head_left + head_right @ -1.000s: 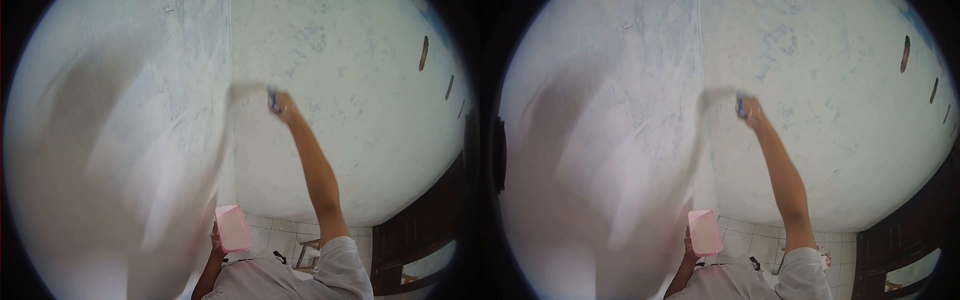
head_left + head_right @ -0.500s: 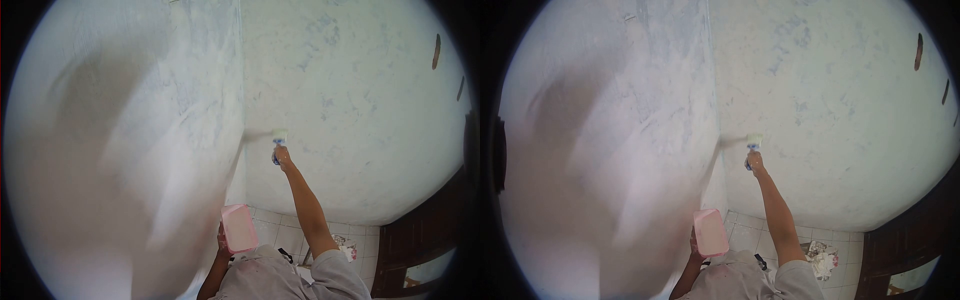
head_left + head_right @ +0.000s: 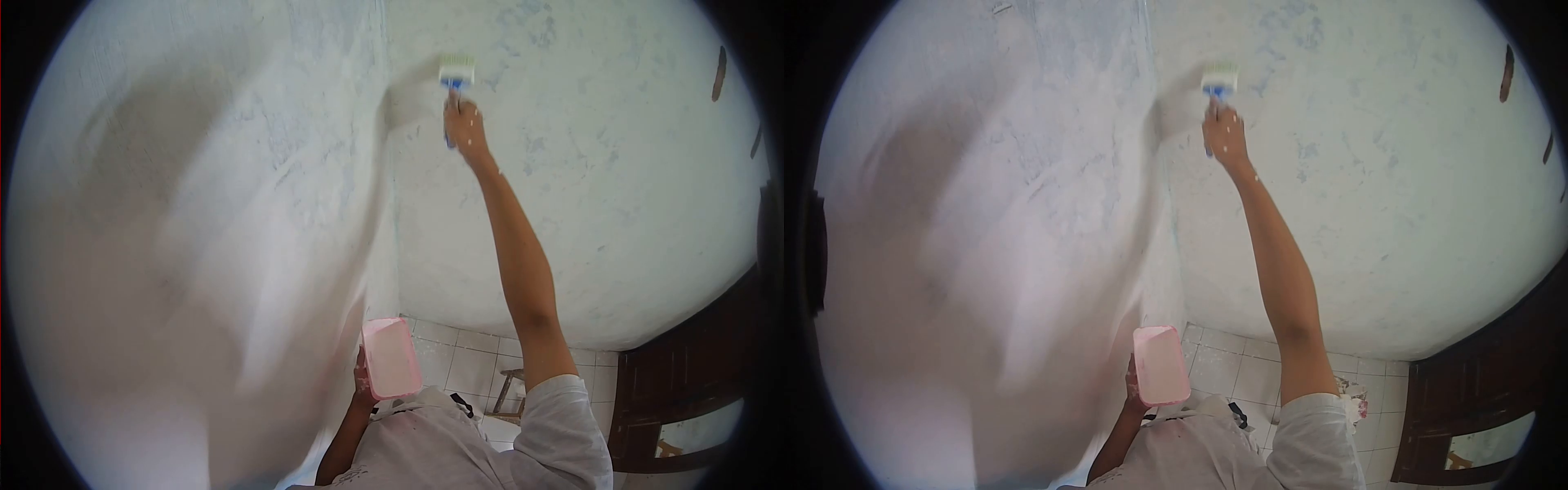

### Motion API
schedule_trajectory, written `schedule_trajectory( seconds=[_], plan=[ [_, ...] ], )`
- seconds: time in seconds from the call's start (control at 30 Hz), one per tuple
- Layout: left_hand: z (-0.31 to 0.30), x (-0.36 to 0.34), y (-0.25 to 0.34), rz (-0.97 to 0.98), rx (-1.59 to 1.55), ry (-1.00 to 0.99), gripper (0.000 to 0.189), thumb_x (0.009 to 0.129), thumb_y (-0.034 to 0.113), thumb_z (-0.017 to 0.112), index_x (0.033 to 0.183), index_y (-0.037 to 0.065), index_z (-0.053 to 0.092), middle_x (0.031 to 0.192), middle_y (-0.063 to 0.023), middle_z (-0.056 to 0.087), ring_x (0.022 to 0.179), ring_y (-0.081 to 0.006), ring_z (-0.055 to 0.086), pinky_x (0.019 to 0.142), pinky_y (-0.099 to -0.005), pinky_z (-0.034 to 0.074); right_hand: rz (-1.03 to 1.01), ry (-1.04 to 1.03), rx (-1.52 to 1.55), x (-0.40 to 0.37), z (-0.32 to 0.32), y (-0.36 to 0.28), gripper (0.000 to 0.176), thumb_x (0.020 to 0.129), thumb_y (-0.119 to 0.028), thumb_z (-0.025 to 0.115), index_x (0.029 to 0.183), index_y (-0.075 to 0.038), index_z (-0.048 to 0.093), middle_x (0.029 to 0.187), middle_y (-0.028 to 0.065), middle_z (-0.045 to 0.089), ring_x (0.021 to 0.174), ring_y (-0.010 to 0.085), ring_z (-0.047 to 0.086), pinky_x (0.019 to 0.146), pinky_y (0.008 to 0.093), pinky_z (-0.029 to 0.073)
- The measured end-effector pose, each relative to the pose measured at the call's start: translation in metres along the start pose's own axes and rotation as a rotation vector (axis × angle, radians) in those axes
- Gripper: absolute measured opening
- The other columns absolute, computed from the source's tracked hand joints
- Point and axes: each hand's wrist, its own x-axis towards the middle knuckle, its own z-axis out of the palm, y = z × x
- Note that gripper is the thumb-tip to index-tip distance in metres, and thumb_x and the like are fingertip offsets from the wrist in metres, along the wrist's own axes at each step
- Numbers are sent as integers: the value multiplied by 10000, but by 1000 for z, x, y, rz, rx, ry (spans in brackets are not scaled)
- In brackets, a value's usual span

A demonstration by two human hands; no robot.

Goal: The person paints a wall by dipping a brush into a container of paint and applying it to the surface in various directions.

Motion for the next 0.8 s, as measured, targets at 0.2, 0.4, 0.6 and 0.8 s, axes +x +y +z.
schedule_trajectory(
  seconds=[0.2,0.4,0.6,0.8],
  plan=[
    [0,-2,2,30,39,-15,703,917,608,414,1450,160,319,1383,-93,469,1234,-299,506,987,-526,456,256,-48,155,-113,77,173,496,1020,-419,339,679,-75,449,488,32,447,405,142,466,358,321,384],
    [2,-5,3,44,13,-32,702,916,610,414,1450,164,324,1385,-94,469,1239,-302,502,993,-529,450,829,-150,613,-167,110,245,308,976,-318,448,788,-104,567,582,27,508,453,136,482,387,313,377],
    [22,-13,7,25,17,11,701,916,611,414,1450,166,328,1387,-95,469,1243,-305,499,998,-531,445,242,-64,935,-28,13,53,289,937,-192,519,657,-139,473,596,-18,440,530,106,475,434,296,355],
    [28,-14,5,25,-32,15,690,925,618,381,1447,170,335,1379,-86,475,1246,-301,496,1010,-526,436,119,16,360,3,-17,-21,407,989,-277,451,703,-3,542,623,115,565,554,217,565,513,382,457]
  ],
)
